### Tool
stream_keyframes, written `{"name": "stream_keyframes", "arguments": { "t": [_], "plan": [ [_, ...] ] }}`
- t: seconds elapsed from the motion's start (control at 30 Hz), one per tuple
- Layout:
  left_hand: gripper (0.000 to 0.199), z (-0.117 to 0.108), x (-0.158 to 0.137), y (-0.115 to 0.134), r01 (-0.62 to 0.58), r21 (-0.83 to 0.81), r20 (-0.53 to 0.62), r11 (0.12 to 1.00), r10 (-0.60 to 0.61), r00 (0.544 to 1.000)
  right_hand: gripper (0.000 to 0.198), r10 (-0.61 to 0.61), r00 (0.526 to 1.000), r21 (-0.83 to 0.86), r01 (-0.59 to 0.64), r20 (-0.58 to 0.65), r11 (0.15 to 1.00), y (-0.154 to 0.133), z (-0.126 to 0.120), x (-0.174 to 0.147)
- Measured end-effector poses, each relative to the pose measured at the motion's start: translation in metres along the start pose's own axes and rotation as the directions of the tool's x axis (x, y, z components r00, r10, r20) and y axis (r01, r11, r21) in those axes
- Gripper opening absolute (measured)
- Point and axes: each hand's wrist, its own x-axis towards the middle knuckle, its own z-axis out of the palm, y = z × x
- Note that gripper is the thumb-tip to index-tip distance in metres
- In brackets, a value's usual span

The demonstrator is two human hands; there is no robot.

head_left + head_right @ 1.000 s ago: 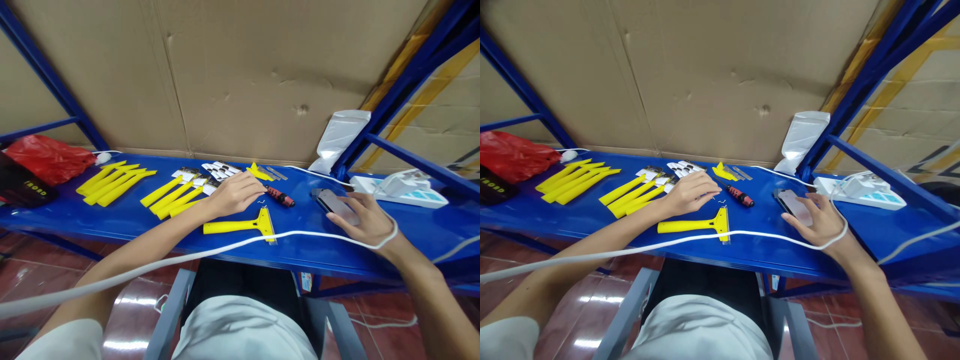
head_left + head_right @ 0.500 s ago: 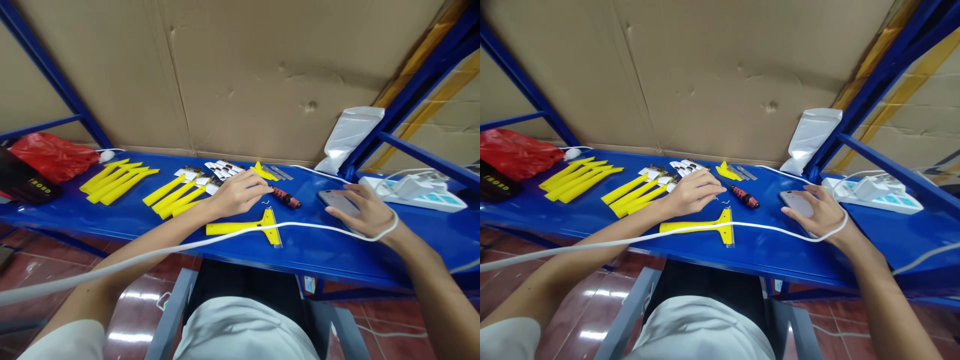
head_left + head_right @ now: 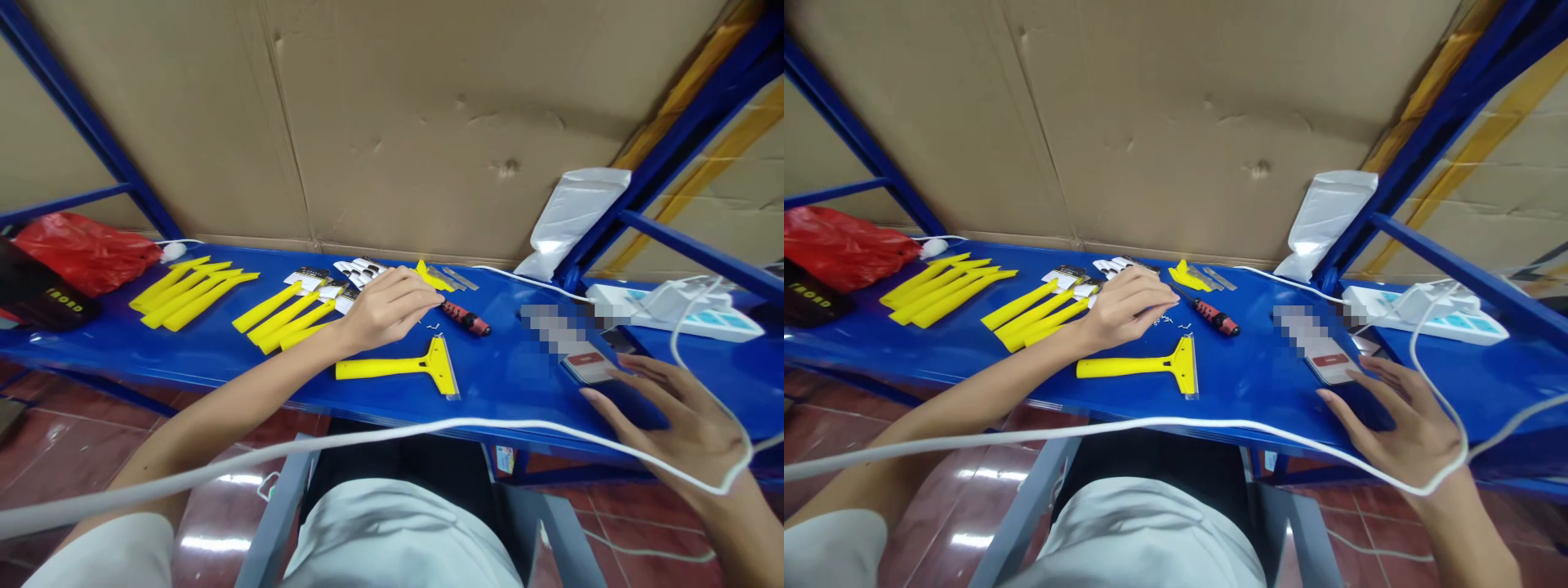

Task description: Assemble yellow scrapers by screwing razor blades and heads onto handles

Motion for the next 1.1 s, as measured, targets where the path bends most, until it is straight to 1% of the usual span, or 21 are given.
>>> {"name": "stream_keyframes", "arguments": {
  "t": [0.07,0.13,0.2,0.3,0.37,0.5,0.57,0.63,0.7,0.77,0.87,0.93,0.97,1.03,1.1],
  "plan": [
    [0.020,0.000,0.000,0.000,0.004,0.006,0.016,1.000,-0.005,1.000,0.022,-0.016,1.000,-0.016,0.015,-0.003,1.000,-0.001,-0.001,-0.001],
    [0.019,0.001,0.000,0.000,0.001,0.004,0.028,1.000,-0.001,1.000,0.022,-0.060,0.998,-0.003,0.060,0.028,0.998,0.002,0.002,-0.001],
    [0.019,0.001,0.000,0.000,-0.007,-0.003,0.029,1.000,0.007,1.000,0.030,-0.065,0.995,-0.002,0.066,0.071,0.998,0.006,0.006,0.000],
    [0.016,0.002,0.000,0.000,0.008,-0.004,0.038,1.000,-0.008,0.999,0.050,-0.003,0.994,-0.037,0.007,0.108,0.999,0.009,0.012,0.001],
    [0.016,0.002,-0.001,0.000,0.020,-0.005,0.053,1.000,-0.020,0.998,0.054,0.014,0.992,-0.056,-0.007,0.122,0.998,0.009,0.014,0.002],
    [0.017,0.002,-0.002,0.000,0.022,-0.014,0.064,1.000,-0.021,0.998,0.058,0.024,0.992,-0.061,-0.017,0.121,0.998,0.005,0.013,0.005],
    [0.016,0.002,-0.003,-0.001,0.040,-0.014,0.076,0.999,-0.039,0.996,0.052,0.025,0.995,-0.036,-0.022,0.095,0.999,0.001,0.010,0.006],
    [0.015,0.002,-0.003,-0.001,0.066,-0.016,0.094,0.998,-0.064,0.994,0.039,0.005,0.999,-0.008,-0.005,0.039,1.000,-0.004,0.007,0.009],
    [0.014,0.002,-0.003,-0.001,0.083,-0.024,0.112,0.996,-0.080,0.991,0.026,-0.033,0.999,0.000,0.033,-0.026,0.999,-0.008,0.003,0.011],
    [0.013,0.001,-0.001,-0.001,0.093,-0.040,0.123,0.995,-0.087,0.989,0.018,-0.077,0.995,-0.009,0.077,-0.068,0.997,-0.012,-0.001,0.012],
    [0.012,0.001,0.003,0.002,0.131,-0.103,0.155,0.986,-0.114,0.981,0.009,-0.105,0.992,0.004,0.106,-0.072,0.994,-0.016,-0.002,0.014],
    [0.014,0.001,0.006,0.007,0.209,-0.168,0.228,0.963,-0.169,0.959,0.006,-0.096,0.995,0.048,0.097,-0.021,0.994,-0.020,0.001,0.017],
    [0.015,0.002,0.007,0.011,0.265,-0.193,0.287,0.945,-0.204,0.936,0.007,-0.091,0.996,0.077,0.090,0.009,0.993,-0.023,0.003,0.019],
    [0.016,0.004,0.008,0.018,0.377,-0.212,0.422,0.902,-0.263,0.867,0.014,-0.091,0.994,0.116,0.084,0.058,0.990,-0.031,0.009,0.023],
    [0.015,0.005,0.007,0.026,0.457,-0.188,0.530,0.869,-0.302,0.792,0.019,-0.094,0.991,0.150,0.078,0.097,0.986,-0.041,0.017,0.028]
  ]
}}
